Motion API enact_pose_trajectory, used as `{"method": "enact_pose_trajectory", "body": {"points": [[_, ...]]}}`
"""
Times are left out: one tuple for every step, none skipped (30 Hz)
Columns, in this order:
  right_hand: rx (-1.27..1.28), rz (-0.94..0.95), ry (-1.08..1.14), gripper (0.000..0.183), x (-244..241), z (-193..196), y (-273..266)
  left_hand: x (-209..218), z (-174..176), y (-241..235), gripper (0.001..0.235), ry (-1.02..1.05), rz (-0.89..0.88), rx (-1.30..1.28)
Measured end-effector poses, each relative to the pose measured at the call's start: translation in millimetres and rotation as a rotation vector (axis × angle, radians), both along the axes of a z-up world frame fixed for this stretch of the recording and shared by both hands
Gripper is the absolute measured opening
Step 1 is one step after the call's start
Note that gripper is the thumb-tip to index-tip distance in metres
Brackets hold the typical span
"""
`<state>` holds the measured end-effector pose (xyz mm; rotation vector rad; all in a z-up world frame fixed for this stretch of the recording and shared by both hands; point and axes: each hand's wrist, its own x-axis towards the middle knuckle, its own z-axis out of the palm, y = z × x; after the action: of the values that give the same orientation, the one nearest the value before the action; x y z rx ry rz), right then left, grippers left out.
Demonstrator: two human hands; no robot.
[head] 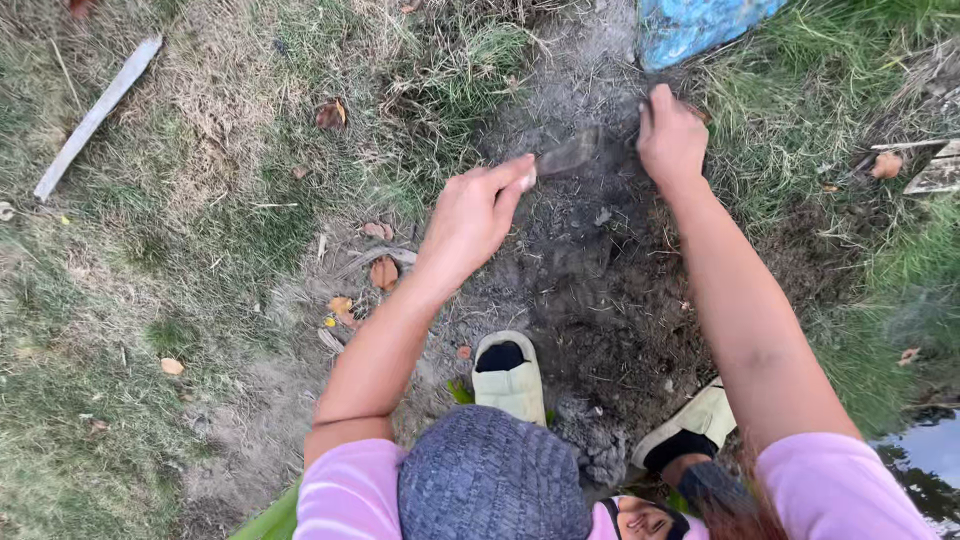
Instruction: The person digs into the soil using a small trowel and their hands, removing clumps of grass and dirt to clear an area.
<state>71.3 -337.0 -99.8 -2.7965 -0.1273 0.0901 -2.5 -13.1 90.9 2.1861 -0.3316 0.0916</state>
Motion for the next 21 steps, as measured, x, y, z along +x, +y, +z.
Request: {"method": "enact_pose_trajectory", "body": {"points": [[0.079, -0.033, 0.009, 0.020, 3.8, -3.7, -5.1, 2.2, 16.2, 1.3, 0.024, 0.159, 0.012, 0.040], [0.125, -0.047, -0.024, 0.019, 6.5, -6.0, -9.6, 10.4, 25.5, -4.8, 0.032, 0.318, 0.020, 0.078], [0.172, -0.061, -0.057, 0.019, 7.9, -7.6, -12.5, 18.6, 27.5, -13.3, 0.031, 0.336, 0.014, 0.108], [0.218, -0.075, -0.089, 0.019, 8.8, -9.1, -13.6, 29.1, 21.1, -27.8, 0.031, 0.355, 0.008, 0.139], [0.269, -0.096, -0.098, 0.019, 2.6, -10.4, -13.1, 36.7, 6.6, -43.4, 0.030, 0.382, -0.003, 0.171], [0.319, -0.117, -0.106, 0.020, -4.7, -10.9, -11.6, 46.2, -16.2, -63.3, 0.030, 0.311, 0.058, 0.183], [0.368, -0.134, -0.137, 0.021, -3.2, -10.3, -9.1, 57.3, -42.1, -75.7, 0.030, 0.217, 0.120, 0.191], [0.399, -0.135, -0.150, 0.019, -2.8, -9.6, -6.1, 61.3, -70.3, -76.8, 0.030, 0.276, 0.096, 0.107], [0.423, -0.130, -0.158, 0.017, 1.0, -7.8, -9.3, 66.9, -97.7, -78.9, 0.030, 0.340, 0.075, 0.015], [0.447, -0.125, -0.166, 0.015, 5.1, -7.0, -13.2, 72.3, -123.7, -76.7, 0.030, 0.402, 0.052, -0.077], [0.520, -0.121, -0.155, 0.013, 0.0, -8.6, -13.4, 70.5, -146.7, -68.2, 0.031, 0.583, 0.066, -0.243], [0.593, -0.118, -0.145, 0.011, -6.2, -10.1, -13.8, 66.3, -164.1, -55.7, 0.033, 0.762, 0.082, -0.410], [0.671, -0.115, -0.149, 0.009, -5.1, -11.1, -13.2, 71.8, -175.6, -44.7, 0.036, 0.927, 0.093, -0.573], [0.678, -0.107, -0.159, 0.008, -4.0, -11.6, -12.8, 78.1, -179.0, -36.3, 0.037, 0.943, 0.073, -0.583], [0.680, -0.094, -0.146, 0.008, -10.9, -11.3, -14.9, 72.5, -181.4, -32.2, 0.038, 0.972, 0.067, -0.602], [0.683, -0.080, -0.134, 0.009, -18.2, -10.3, -17.1, 68.0, -181.0, -30.7, 0.039, 1.002, 0.061, -0.622], [0.653, -0.101, -0.138, 0.008, -17.2, -9.2, -17.8, 72.2, -176.9, -31.0, 0.039, 0.983, 0.066, -0.615], [0.623, -0.123, -0.143, 0.008, -17.4, -7.4, -18.6, 76.6, -167.6, -33.9, 0.038, 0.963, 0.072, -0.607], [0.596, -0.145, -0.142, 0.008, -18.3, -6.6, -18.5, 77.9, -156.0, -35.3, 0.038, 0.948, 0.081, -0.597], [0.601, -0.141, -0.162, 0.008, -18.5, -6.4, -18.9, 77.1, -142.6, -36.9, 0.038, 0.926, 0.102, -0.526], [0.605, -0.151, -0.167, 0.007, -30.1, -6.2, -19.9, 68.7, -128.1, -36.4, 0.039, 0.922, 0.119, -0.451]]}}
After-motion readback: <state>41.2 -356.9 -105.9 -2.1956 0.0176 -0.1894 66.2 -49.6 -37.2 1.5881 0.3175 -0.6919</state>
